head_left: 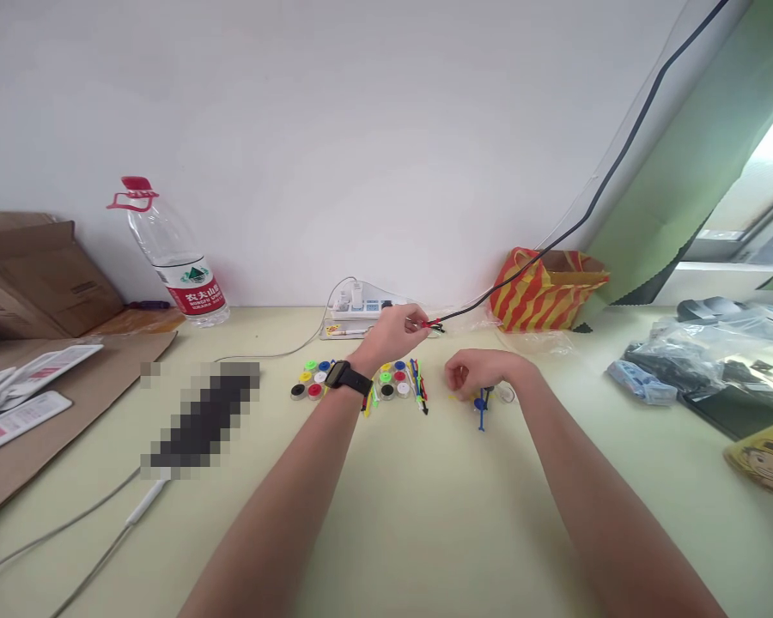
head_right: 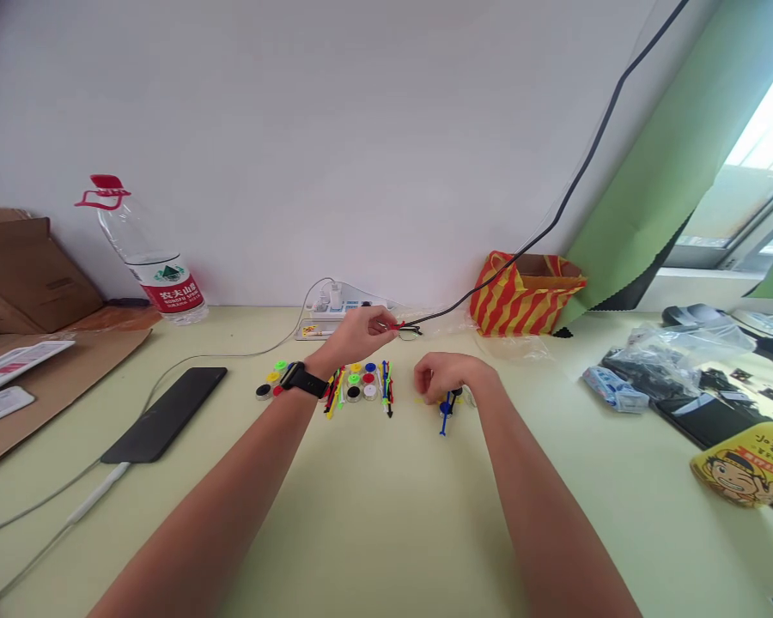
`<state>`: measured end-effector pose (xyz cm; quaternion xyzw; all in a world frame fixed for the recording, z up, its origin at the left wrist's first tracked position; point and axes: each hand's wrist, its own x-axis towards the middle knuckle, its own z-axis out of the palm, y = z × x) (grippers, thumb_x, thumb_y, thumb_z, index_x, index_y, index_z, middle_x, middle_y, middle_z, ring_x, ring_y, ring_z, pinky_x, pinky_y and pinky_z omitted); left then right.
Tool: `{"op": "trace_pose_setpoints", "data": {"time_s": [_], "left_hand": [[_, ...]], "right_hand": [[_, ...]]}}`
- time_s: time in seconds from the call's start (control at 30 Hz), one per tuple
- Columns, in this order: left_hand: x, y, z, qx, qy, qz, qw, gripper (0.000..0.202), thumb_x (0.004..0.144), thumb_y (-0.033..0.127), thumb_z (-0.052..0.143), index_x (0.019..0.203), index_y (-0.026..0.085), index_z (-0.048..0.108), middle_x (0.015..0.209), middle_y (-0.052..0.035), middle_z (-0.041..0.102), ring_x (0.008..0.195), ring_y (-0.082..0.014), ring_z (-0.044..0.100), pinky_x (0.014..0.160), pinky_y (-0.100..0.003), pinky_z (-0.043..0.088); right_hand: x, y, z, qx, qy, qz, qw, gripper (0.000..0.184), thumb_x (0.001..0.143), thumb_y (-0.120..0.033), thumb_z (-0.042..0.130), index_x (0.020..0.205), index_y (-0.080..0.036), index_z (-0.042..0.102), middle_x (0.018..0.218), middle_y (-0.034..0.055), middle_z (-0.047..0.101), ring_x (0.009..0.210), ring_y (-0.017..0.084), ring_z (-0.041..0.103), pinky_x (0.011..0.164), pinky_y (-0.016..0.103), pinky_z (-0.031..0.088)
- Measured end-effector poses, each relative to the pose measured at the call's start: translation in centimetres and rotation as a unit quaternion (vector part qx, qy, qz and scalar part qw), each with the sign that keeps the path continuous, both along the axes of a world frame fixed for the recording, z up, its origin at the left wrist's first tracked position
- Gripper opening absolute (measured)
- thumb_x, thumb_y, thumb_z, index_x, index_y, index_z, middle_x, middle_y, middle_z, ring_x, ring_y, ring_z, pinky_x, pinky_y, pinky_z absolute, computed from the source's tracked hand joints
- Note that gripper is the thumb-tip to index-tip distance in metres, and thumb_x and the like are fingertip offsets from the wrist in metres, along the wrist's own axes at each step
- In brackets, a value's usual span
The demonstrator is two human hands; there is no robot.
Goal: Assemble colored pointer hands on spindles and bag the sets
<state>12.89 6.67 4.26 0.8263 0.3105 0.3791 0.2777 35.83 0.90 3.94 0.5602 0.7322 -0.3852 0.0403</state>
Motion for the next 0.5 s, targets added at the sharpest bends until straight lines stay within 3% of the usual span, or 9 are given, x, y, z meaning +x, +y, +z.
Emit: {"op": "trace_pose_setpoints", "data": {"time_s": [0.13, 0.23, 0.3, 0.37, 0.43, 0.5], "left_hand": [[0.5, -0.2, -0.4, -0.001, 0.014, -0.011, 1.000, 0.018, 0.087, 0.035, 0.071, 0.093, 0.018, 0.071, 0.085, -0.0051, 0.073, 0.078, -0.0183, 0.069, 0.070, -0.029, 0.055], [1.1, -0.4, -0.7, -0.015, 0.007, -0.030, 0.999, 0.021, 0.086, 0.037, 0.074, 0.092, 0.017, 0.070, 0.085, -0.0057, 0.073, 0.079, -0.0190, 0.069, 0.072, -0.031, 0.056], [1.6, -0.6, -0.8, -0.043, -0.022, -0.046, 0.998, 0.024, 0.087, 0.039, 0.074, 0.094, 0.017, 0.070, 0.088, -0.0067, 0.074, 0.081, -0.0190, 0.070, 0.074, -0.032, 0.056], [2.1, -0.7, -0.9, -0.080, -0.059, -0.062, 0.993, 0.025, 0.089, 0.040, 0.073, 0.096, 0.016, 0.068, 0.092, -0.0082, 0.075, 0.084, -0.0192, 0.071, 0.078, -0.033, 0.057], [2.4, -0.8, -1.0, -0.115, -0.082, -0.078, 0.987, 0.026, 0.090, 0.039, 0.073, 0.098, 0.015, 0.066, 0.095, -0.0096, 0.075, 0.086, -0.0194, 0.072, 0.079, -0.034, 0.058], [2.5, -0.7, -1.2, -0.140, -0.088, -0.092, 0.982, 0.025, 0.090, 0.037, 0.074, 0.098, 0.015, 0.064, 0.097, -0.0104, 0.075, 0.087, -0.0196, 0.073, 0.081, -0.035, 0.058]], "right_hand": [[1.7, -0.2, 0.3, -0.002, -0.044, -0.038, 0.998, 0.025, 0.050, -0.009, 0.082, 0.068, -0.020, 0.069, 0.072, 0.0024, 0.072, 0.065, 0.019, 0.064, 0.058, 0.028, 0.045], [2.2, -0.2, 0.9, 0.078, -0.033, -0.092, 0.992, 0.023, 0.064, -0.017, 0.078, 0.085, -0.022, 0.071, 0.092, 0.0064, 0.075, 0.080, 0.022, 0.067, 0.064, 0.029, 0.049], [1.9, -0.2, 1.4, 0.155, 0.058, -0.133, 0.977, 0.028, 0.080, -0.024, 0.069, 0.108, -0.025, 0.068, 0.111, 0.0083, 0.072, 0.095, 0.021, 0.067, 0.074, 0.030, 0.052], [1.3, -0.2, 1.7, 0.193, 0.196, -0.146, 0.950, 0.033, 0.088, -0.029, 0.064, 0.121, -0.025, 0.062, 0.116, 0.0087, 0.070, 0.100, 0.021, 0.067, 0.081, 0.032, 0.054], [0.7, -0.2, 1.9, 0.185, 0.309, -0.130, 0.924, 0.032, 0.090, -0.034, 0.066, 0.121, -0.024, 0.061, 0.108, 0.0074, 0.072, 0.096, 0.020, 0.068, 0.083, 0.034, 0.054], [0.1, -0.2, 1.8, 0.172, 0.352, -0.116, 0.912, 0.029, 0.090, -0.037, 0.068, 0.115, -0.023, 0.062, 0.097, 0.0051, 0.073, 0.086, 0.018, 0.067, 0.079, 0.034, 0.053]]}}
